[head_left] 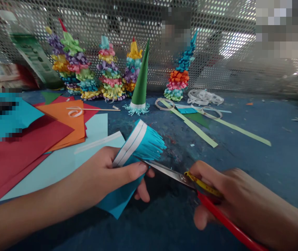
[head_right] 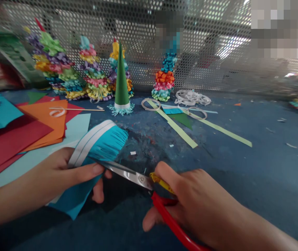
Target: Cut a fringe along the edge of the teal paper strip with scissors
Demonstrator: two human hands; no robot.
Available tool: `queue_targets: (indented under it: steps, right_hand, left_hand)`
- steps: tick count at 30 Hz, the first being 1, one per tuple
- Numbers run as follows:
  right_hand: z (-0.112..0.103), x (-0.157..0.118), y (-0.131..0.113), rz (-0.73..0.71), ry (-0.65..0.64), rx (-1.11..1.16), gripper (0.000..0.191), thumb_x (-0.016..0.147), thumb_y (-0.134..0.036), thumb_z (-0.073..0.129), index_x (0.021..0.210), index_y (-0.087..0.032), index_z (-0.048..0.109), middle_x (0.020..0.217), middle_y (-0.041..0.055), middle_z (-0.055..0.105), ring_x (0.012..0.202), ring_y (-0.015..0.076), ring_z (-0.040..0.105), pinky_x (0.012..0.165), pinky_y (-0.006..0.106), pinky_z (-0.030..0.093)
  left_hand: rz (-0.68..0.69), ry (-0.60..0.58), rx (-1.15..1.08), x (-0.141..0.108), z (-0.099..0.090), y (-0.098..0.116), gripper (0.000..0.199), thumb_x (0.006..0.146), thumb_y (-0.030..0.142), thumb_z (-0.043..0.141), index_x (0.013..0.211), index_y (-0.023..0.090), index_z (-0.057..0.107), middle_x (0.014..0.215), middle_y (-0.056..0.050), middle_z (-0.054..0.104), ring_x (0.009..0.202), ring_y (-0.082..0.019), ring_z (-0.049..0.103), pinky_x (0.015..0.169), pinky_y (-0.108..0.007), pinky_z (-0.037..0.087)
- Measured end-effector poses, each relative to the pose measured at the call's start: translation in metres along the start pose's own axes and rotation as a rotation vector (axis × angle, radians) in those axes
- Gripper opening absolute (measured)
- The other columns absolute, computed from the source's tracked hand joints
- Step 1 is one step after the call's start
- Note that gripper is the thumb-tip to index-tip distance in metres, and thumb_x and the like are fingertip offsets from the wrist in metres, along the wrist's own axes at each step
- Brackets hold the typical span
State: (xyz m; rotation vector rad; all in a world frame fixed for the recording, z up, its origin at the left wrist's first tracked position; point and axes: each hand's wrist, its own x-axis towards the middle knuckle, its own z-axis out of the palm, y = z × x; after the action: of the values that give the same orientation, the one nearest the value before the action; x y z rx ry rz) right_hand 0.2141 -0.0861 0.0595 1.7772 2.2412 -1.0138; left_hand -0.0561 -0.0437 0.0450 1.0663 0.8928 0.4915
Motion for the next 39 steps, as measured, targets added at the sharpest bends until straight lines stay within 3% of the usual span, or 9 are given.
queue_targets:
  steps: [5, 10, 13, 17, 25, 32, 35, 39]
  right_hand:
    - [0.0, 0.0, 0.002, -0.002, -0.019, 0.016, 0.031, 0.088, 0.0, 0.061, 0.089, -0.029, 0.049, 0.077, -0.008, 0.087, 0.037, 0.0145, 0.068, 0.036, 0.021, 0.041]
    - [-0.001, -0.002, 0.001, 0.044, -0.001, -0.03, 0.036, 0.08, -0.006, 0.071, 0.093, -0.029, 0.047, 0.07, -0.0062, 0.084, 0.048, 0.0196, 0.073, 0.048, 0.025, 0.048]
    - [0.0, -0.003, 0.002, 0.058, -0.033, -0.048, 0.041, 0.076, -0.012, 0.076, 0.096, -0.03, 0.045, 0.071, -0.0053, 0.083, 0.052, 0.0227, 0.074, 0.053, 0.029, 0.048]
    - [0.0, -0.003, 0.0, 0.115, -0.036, -0.042, 0.043, 0.076, -0.024, 0.082, 0.092, -0.032, 0.043, 0.071, -0.0039, 0.082, 0.058, 0.0256, 0.074, 0.056, 0.031, 0.047]
    - [-0.001, -0.002, -0.009, 0.118, -0.015, 0.002, 0.05, 0.075, -0.039, 0.087, 0.082, -0.032, 0.037, 0.061, -0.0051, 0.074, 0.05, 0.0222, 0.067, 0.051, 0.03, 0.041]
    - [0.0, -0.003, -0.004, 0.115, -0.023, 0.016, 0.049, 0.073, -0.056, 0.081, 0.084, -0.031, 0.04, 0.072, 0.0001, 0.078, 0.058, 0.0249, 0.07, 0.054, 0.031, 0.042]
    - [-0.001, -0.003, -0.004, 0.151, -0.04, 0.014, 0.049, 0.072, -0.051, 0.083, 0.081, -0.031, 0.04, 0.068, -0.0018, 0.078, 0.056, 0.024, 0.069, 0.053, 0.03, 0.04]
    - [-0.001, -0.002, -0.006, 0.129, -0.063, 0.052, 0.037, 0.075, -0.031, 0.08, 0.082, -0.031, 0.043, 0.066, -0.0051, 0.08, 0.051, 0.0211, 0.068, 0.052, 0.028, 0.04]
  left_hand:
    - [-0.036, 0.005, -0.036, 0.0, 0.0, 0.001, 0.017, 0.086, 0.038, 0.084, 0.083, 0.022, 0.079, 0.064, 0.002, 0.083, 0.062, -0.013, 0.07, 0.06, -0.017, 0.053]
    - [-0.028, 0.102, -0.018, -0.005, 0.007, 0.008, 0.014, 0.084, 0.036, 0.081, 0.079, 0.023, 0.08, 0.062, 0.004, 0.081, 0.061, -0.012, 0.068, 0.059, -0.016, 0.051]
    - [-0.021, 0.178, 0.076, -0.008, 0.009, 0.015, 0.018, 0.084, 0.039, 0.076, 0.075, 0.024, 0.079, 0.06, 0.005, 0.079, 0.059, -0.013, 0.066, 0.057, -0.018, 0.051]
    - [0.0, 0.274, 0.274, -0.008, 0.006, 0.016, 0.028, 0.085, 0.05, 0.072, 0.075, 0.025, 0.078, 0.049, 0.008, 0.069, 0.052, -0.013, 0.057, 0.049, -0.019, 0.04]
    - [0.035, 0.319, 0.332, -0.008, 0.005, 0.01, 0.029, 0.089, 0.047, 0.064, 0.07, 0.025, 0.071, 0.053, 0.008, 0.071, 0.06, -0.014, 0.062, 0.059, -0.021, 0.044]
    - [0.03, 0.365, 0.367, -0.009, 0.008, 0.013, 0.027, 0.091, 0.045, 0.062, 0.073, 0.028, 0.071, 0.059, 0.01, 0.073, 0.061, -0.015, 0.062, 0.056, -0.024, 0.043]
    - [0.054, 0.363, 0.455, -0.009, 0.006, 0.012, 0.032, 0.091, 0.047, 0.06, 0.068, 0.027, 0.071, 0.061, 0.007, 0.073, 0.063, -0.017, 0.062, 0.059, -0.026, 0.044]
    - [0.061, 0.338, 0.484, -0.008, 0.007, 0.009, 0.032, 0.09, 0.047, 0.058, 0.068, 0.027, 0.07, 0.061, 0.006, 0.073, 0.063, -0.018, 0.063, 0.059, -0.028, 0.043]
